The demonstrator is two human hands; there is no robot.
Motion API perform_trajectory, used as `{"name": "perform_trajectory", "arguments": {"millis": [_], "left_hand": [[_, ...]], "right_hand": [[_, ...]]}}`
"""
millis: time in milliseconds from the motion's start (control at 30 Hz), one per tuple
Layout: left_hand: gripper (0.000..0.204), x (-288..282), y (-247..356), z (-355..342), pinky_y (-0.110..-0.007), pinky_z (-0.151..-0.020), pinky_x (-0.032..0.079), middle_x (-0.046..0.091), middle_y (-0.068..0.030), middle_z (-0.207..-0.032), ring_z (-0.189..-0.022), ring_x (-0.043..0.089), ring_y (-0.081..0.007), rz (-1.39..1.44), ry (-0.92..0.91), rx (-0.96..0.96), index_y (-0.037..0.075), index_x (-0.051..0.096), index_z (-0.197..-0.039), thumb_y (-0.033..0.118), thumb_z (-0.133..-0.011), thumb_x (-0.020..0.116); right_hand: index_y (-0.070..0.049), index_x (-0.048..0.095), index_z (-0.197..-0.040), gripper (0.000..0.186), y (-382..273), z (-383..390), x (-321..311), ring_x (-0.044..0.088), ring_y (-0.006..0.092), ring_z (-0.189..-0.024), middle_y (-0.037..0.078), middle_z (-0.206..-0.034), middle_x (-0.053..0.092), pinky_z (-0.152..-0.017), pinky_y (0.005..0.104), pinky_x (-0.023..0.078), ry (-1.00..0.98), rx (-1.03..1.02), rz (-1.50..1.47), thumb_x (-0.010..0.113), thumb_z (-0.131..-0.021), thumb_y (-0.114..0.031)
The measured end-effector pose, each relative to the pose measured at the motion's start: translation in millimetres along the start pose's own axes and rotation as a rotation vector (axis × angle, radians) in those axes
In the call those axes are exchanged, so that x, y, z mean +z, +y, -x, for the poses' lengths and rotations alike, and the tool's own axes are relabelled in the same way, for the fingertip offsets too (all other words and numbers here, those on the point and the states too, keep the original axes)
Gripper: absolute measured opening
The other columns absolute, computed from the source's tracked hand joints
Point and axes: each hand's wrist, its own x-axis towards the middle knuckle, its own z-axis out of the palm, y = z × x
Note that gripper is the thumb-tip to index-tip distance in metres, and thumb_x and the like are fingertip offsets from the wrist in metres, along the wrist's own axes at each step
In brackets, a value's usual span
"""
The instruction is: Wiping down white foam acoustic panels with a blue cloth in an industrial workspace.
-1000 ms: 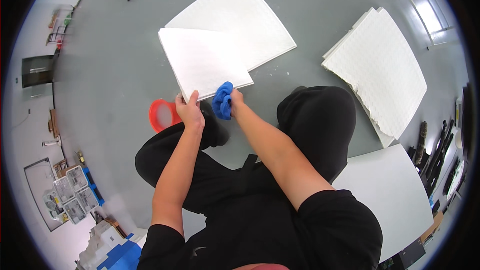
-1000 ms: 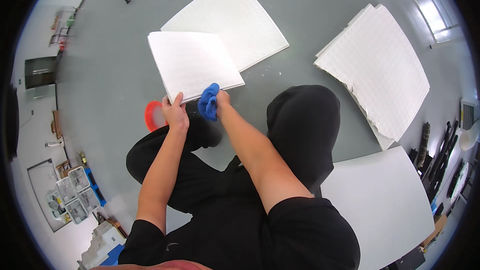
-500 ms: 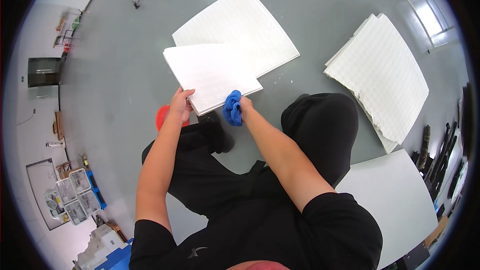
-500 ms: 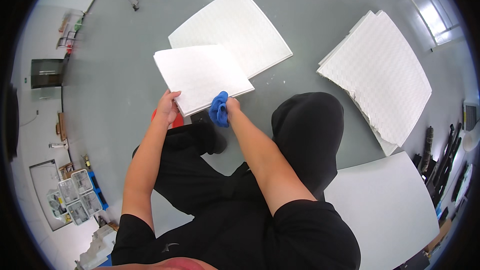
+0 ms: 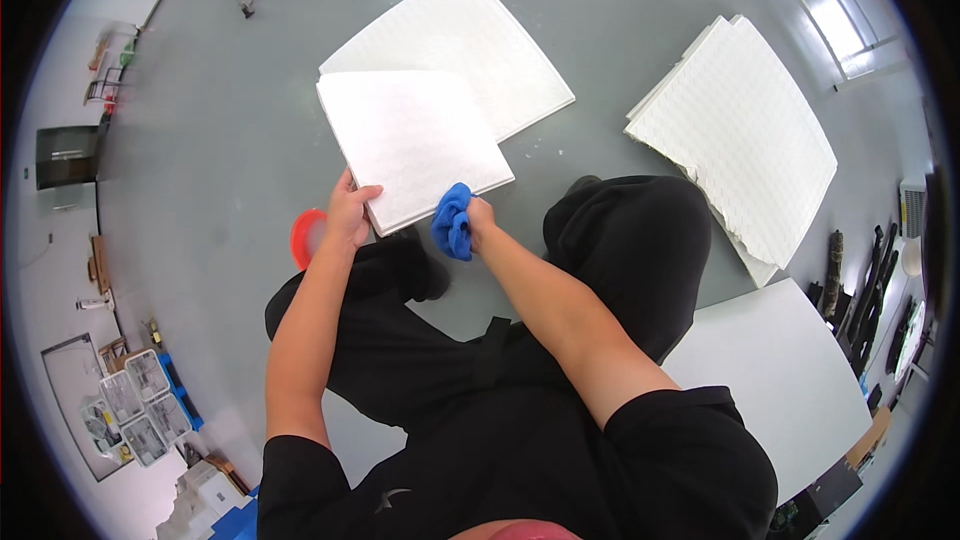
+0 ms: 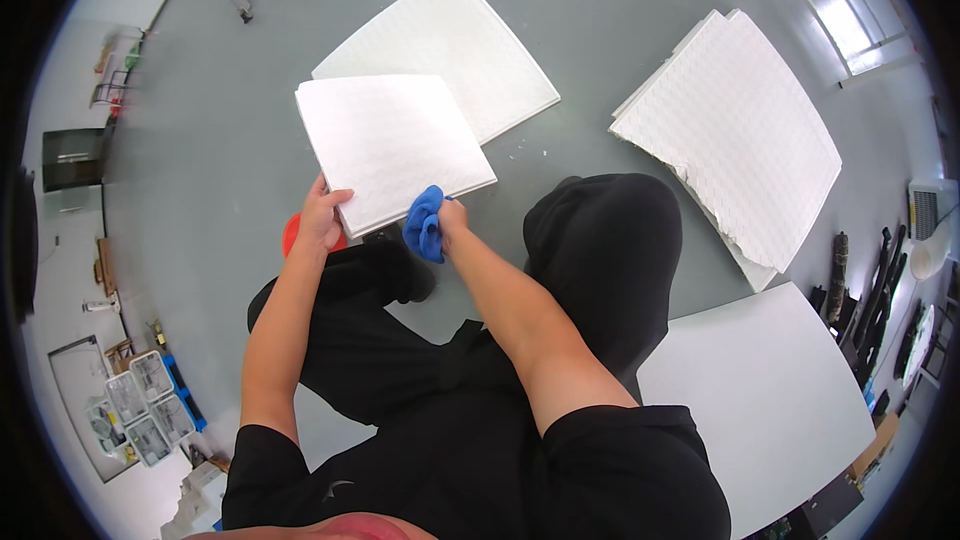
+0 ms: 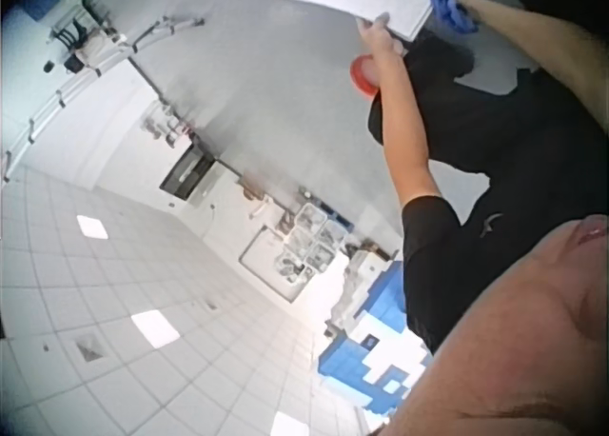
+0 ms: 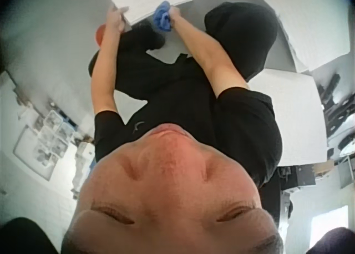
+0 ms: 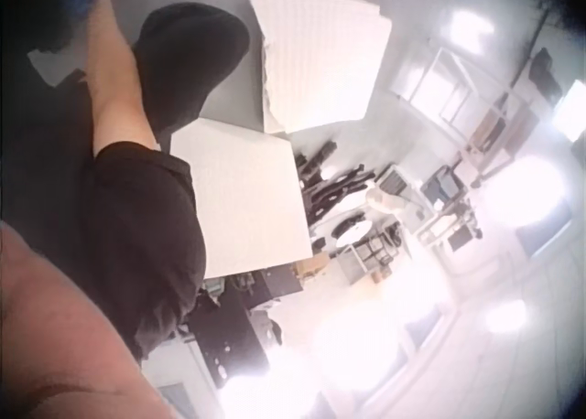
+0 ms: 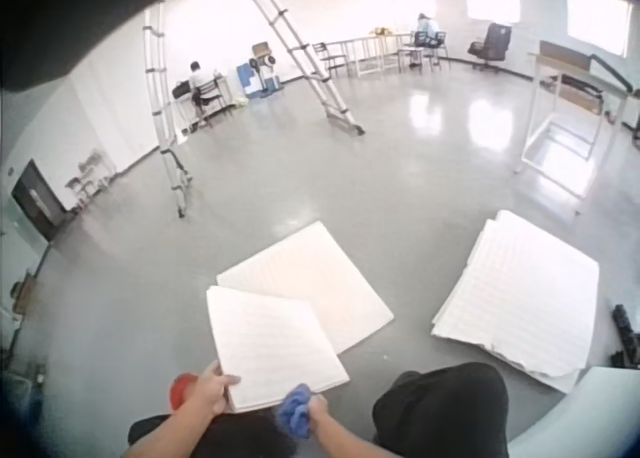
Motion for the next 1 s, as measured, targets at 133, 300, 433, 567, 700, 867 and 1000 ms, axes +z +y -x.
{"name": "perform_trajectory", "arguments": {"millis": [133, 300, 433, 567, 700, 867, 1000], "left_hand": [[0.058, -6.2, -5.4, -1.5, -0.038, -0.095, 0.046, 0.054, -0.0156, -0.12, -0.108, 0.056, -0.0275, 0.001, -0.005, -0.014, 0.0, 0.043, -0.129, -0.013, -0.073, 0.051], [0.063, -30.9, -21.6, -2.6, -0.037, -0.094, 0.046, 0.054, -0.0164, -0.121, -0.109, 0.056, -0.0272, 0.009, 0.041, 0.021, 0.0, 0.04, -0.133, -0.017, -0.072, 0.048], [0.068, -0.5, -13.4, -5.9, -0.037, -0.093, 0.047, 0.055, -0.0165, -0.121, -0.107, 0.056, -0.0258, 0.015, 0.03, -0.057, 0.002, 0.037, -0.137, -0.016, -0.073, 0.049], [0.068, -10.2, 2.6, -1.5, -0.035, -0.091, 0.047, 0.055, -0.0162, -0.12, -0.106, 0.057, -0.0259, -0.001, 0.053, -0.093, 0.002, 0.036, -0.138, -0.014, -0.073, 0.049], [0.073, 3.0, 7.4, -2.1, -0.035, -0.091, 0.046, 0.054, -0.0145, -0.12, -0.107, 0.055, -0.0251, -0.02, -0.041, -0.098, 0.006, 0.031, -0.141, -0.014, -0.073, 0.05], [0.083, 7.8, -0.8, 5.8, -0.034, -0.098, 0.041, 0.046, -0.0117, -0.132, -0.12, 0.048, -0.024, -0.062, -0.078, -0.029, 0.01, 0.025, -0.144, -0.017, -0.07, 0.051], [0.084, 1.4, 1.0, 0.6, -0.034, -0.102, 0.037, 0.044, -0.0115, -0.135, -0.126, 0.042, -0.0232, -0.102, -0.037, -0.042, 0.009, 0.022, -0.145, -0.017, -0.071, 0.051]], "right_hand": [[-0.001, 0.064, -0.086, 0.023, 7.0, -26.4, -44.2, 0.061, 0.0193, -0.063, 0.01, -0.077, 0.063, -0.059, 0.0351, 0.051, -0.102, 0.05, 0.377, 0.055, -0.086, -0.023], [0.002, 0.063, -0.087, 0.025, -5.0, -38.1, -81.7, 0.065, 0.0246, -0.068, 0.016, -0.079, 0.066, -0.064, 0.0357, 0.054, -0.199, 0.179, 0.301, 0.054, -0.088, -0.022], [0.001, 0.062, -0.09, 0.026, -39.4, -69.3, -100.9, 0.064, 0.0245, -0.067, 0.015, -0.079, 0.065, -0.064, 0.0356, 0.054, -0.046, -0.001, 0.285, 0.053, -0.09, -0.023], [0.003, 0.059, -0.104, 0.033, -51.3, -13.1, 2.4, 0.06, 0.0177, -0.08, 0.01, -0.09, 0.062, -0.073, 0.0314, 0.049, 0.03, -0.346, 0.196, 0.058, -0.086, -0.024], [0.001, 0.051, -0.122, 0.046, -46.5, 17.0, 87.6, 0.056, 0.0226, -0.103, 0.016, -0.116, 0.057, -0.092, 0.0334, 0.043, -0.195, -0.729, 0.419, 0.063, -0.083, -0.021], [-0.003, 0.053, -0.123, 0.045, -28.7, 27.8, 117.3, 0.046, 0.0354, -0.12, 0.019, -0.13, 0.05, -0.102, 0.04, 0.035, -0.361, -1.264, 0.957, 0.061, -0.082, -0.017], [-0.007, 0.057, -0.117, 0.039, -27.5, -8.3, 98.6, 0.051, 0.0342, -0.114, 0.017, -0.127, 0.053, -0.097, 0.0412, 0.039, -0.251, -1.283, 0.986, 0.063, -0.081, -0.021]]}}
